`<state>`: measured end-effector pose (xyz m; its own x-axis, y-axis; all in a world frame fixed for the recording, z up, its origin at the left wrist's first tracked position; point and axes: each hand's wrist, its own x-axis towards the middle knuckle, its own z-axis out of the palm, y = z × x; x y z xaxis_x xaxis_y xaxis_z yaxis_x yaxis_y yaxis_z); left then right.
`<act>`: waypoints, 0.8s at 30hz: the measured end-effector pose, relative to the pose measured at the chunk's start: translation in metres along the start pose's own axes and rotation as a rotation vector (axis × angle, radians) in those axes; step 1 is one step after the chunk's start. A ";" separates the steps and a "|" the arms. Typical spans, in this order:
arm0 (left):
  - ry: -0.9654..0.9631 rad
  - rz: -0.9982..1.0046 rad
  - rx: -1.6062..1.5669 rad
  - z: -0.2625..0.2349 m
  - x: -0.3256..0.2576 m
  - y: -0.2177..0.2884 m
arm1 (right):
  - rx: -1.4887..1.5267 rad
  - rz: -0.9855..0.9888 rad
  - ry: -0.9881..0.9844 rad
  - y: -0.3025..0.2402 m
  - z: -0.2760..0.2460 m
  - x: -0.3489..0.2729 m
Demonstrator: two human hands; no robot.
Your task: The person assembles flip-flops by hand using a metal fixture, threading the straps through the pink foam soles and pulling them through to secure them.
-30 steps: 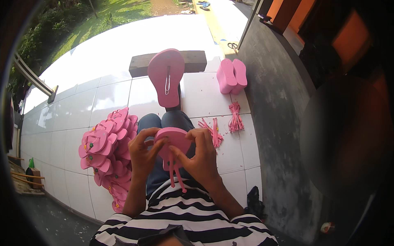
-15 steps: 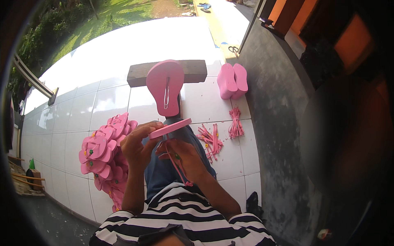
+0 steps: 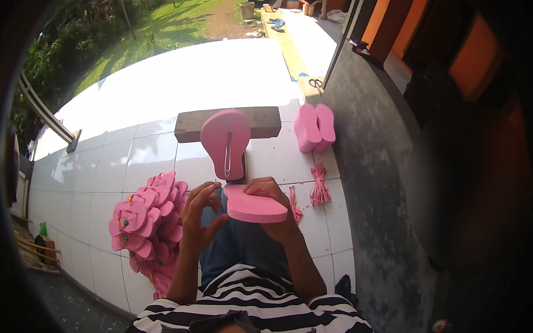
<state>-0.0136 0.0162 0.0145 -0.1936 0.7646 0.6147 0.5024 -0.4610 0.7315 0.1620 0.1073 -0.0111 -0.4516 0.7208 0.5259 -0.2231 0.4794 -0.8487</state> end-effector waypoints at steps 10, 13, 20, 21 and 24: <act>0.061 0.192 0.031 -0.004 0.028 -0.010 | -0.395 -0.231 0.041 -0.019 0.010 0.022; 0.030 0.155 -0.015 -0.004 0.036 -0.005 | -0.407 -0.235 0.079 -0.016 0.010 0.028; 0.043 0.055 -0.069 0.005 0.048 -0.007 | -0.417 -0.176 0.105 -0.014 0.007 0.034; 0.043 0.033 -0.086 0.004 0.048 -0.005 | -0.405 -0.142 0.116 -0.014 0.008 0.034; 0.004 -0.087 -0.153 0.004 0.055 0.004 | -0.423 -0.041 0.176 -0.018 0.014 0.033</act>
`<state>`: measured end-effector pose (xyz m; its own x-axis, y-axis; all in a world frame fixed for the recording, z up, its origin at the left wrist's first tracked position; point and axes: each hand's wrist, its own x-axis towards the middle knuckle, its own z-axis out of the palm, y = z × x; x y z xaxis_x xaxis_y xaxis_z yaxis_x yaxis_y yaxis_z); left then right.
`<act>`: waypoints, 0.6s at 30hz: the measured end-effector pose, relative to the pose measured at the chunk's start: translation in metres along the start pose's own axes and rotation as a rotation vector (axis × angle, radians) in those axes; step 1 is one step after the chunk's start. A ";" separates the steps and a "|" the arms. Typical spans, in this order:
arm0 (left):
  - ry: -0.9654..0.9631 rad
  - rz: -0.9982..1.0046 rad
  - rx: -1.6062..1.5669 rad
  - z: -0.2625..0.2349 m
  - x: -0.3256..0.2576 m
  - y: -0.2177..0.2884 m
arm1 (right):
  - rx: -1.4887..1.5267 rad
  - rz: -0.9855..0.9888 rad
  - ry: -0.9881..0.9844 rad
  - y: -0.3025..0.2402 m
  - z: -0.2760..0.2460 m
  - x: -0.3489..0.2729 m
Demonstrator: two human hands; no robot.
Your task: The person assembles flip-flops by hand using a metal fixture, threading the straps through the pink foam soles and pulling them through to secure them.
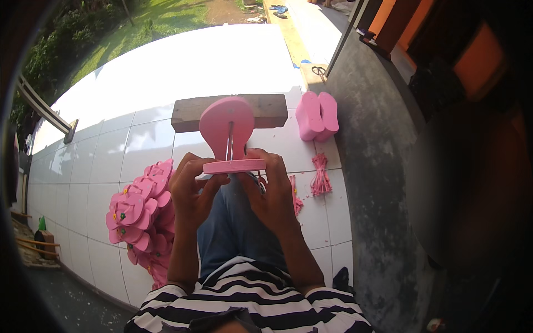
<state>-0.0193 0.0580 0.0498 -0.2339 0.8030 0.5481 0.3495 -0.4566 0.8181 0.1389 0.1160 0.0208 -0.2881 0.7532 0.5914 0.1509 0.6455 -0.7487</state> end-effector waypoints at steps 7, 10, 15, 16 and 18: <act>0.046 -0.243 -0.152 0.003 0.027 0.004 | -0.224 0.064 0.178 -0.007 0.016 0.000; 0.147 -0.110 0.006 0.014 0.046 -0.026 | -0.294 0.065 0.314 0.013 0.036 0.039; 0.263 -0.045 0.060 0.018 0.025 -0.058 | -0.238 0.106 0.297 0.022 0.038 0.027; 0.273 -0.071 0.059 0.017 0.017 -0.063 | -0.199 0.183 0.260 0.032 0.036 0.017; 0.212 -0.126 0.156 0.021 -0.022 -0.078 | -0.110 0.338 0.182 0.053 0.036 -0.016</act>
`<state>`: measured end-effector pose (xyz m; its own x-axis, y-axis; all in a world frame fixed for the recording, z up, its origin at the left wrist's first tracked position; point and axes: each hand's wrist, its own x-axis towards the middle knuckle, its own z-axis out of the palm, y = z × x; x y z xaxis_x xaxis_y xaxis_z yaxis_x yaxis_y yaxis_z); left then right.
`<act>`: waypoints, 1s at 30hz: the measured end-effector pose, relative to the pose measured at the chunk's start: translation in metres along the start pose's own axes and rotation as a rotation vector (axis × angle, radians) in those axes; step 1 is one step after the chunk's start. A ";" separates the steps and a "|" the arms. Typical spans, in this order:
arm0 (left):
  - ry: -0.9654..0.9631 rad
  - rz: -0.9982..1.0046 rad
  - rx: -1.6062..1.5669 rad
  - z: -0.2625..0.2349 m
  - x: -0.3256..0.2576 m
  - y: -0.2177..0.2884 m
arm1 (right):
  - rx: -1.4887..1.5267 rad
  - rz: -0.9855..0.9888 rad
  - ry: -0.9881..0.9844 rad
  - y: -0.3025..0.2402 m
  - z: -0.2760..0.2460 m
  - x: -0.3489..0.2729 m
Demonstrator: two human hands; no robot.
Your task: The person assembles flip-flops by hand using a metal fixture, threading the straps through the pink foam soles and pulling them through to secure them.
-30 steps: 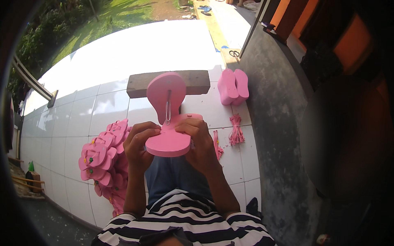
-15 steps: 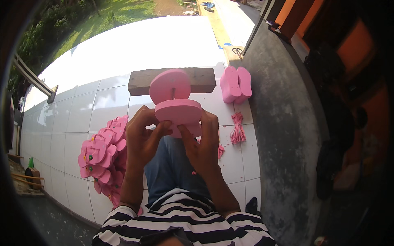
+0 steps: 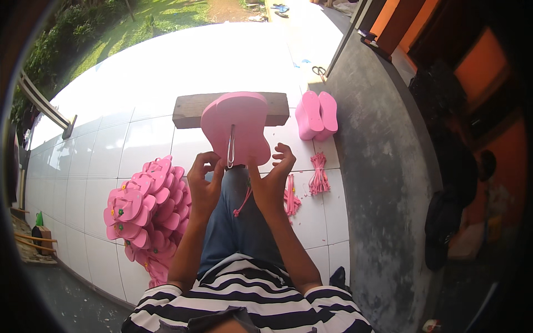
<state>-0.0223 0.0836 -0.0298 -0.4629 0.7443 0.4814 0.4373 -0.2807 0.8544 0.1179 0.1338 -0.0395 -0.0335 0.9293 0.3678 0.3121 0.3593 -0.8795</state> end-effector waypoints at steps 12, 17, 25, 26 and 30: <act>-0.387 -0.403 -0.230 0.003 -0.115 -0.015 | 0.011 0.152 -0.475 0.020 -0.044 -0.108; -0.362 -0.559 -0.452 0.005 -0.117 -0.010 | -0.052 0.096 -0.620 0.003 -0.063 -0.098; -0.406 -0.643 -0.530 -0.018 -0.117 -0.008 | 0.021 0.198 -0.432 0.001 -0.068 -0.116; -0.372 -0.640 -0.582 -0.023 -0.118 -0.014 | 0.012 0.213 -0.396 0.001 -0.069 -0.116; -0.239 -0.627 -0.439 -0.058 -0.103 -0.019 | 0.005 0.325 -0.326 0.000 -0.081 -0.108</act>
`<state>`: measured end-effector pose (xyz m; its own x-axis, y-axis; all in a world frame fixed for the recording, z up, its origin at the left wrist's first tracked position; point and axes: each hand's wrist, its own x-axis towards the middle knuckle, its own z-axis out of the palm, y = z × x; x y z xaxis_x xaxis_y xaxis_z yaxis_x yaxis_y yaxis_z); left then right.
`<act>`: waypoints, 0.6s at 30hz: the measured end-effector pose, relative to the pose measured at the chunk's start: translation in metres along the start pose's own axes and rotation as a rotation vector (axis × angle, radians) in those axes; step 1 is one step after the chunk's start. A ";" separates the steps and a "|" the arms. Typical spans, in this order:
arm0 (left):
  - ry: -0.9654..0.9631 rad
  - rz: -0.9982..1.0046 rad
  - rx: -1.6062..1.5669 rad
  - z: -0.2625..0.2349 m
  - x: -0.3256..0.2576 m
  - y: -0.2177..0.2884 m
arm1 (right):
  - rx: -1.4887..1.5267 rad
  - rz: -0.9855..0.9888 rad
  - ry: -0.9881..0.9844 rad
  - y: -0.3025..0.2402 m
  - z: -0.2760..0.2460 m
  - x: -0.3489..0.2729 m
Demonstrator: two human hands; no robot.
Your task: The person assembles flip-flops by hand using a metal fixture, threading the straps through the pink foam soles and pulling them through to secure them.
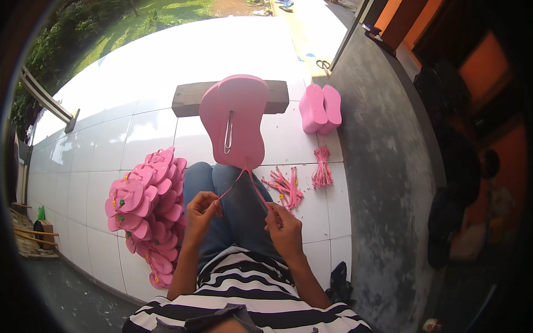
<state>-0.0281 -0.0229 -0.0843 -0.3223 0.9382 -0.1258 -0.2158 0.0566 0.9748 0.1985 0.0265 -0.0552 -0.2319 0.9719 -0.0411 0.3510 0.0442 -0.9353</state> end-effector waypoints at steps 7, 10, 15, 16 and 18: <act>0.019 0.336 -0.135 -0.016 0.008 0.027 | -0.323 -0.316 0.023 -0.005 -0.022 0.025; -0.254 0.455 -0.107 0.014 0.030 0.034 | -0.095 -0.382 -0.060 -0.034 -0.013 0.036; -0.386 0.085 -0.318 0.045 0.034 0.049 | 0.400 -0.413 -0.360 -0.062 0.008 0.056; -0.382 0.079 -0.390 0.044 0.036 0.047 | 0.484 -0.390 -0.392 -0.058 0.008 0.059; -0.376 0.072 -0.451 0.043 0.041 0.047 | 0.652 -0.340 -0.459 -0.049 0.007 0.066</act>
<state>-0.0118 0.0326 -0.0360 -0.0199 0.9956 0.0920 -0.6027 -0.0853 0.7934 0.1592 0.0867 -0.0146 -0.6223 0.7344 0.2710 -0.3612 0.0377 -0.9317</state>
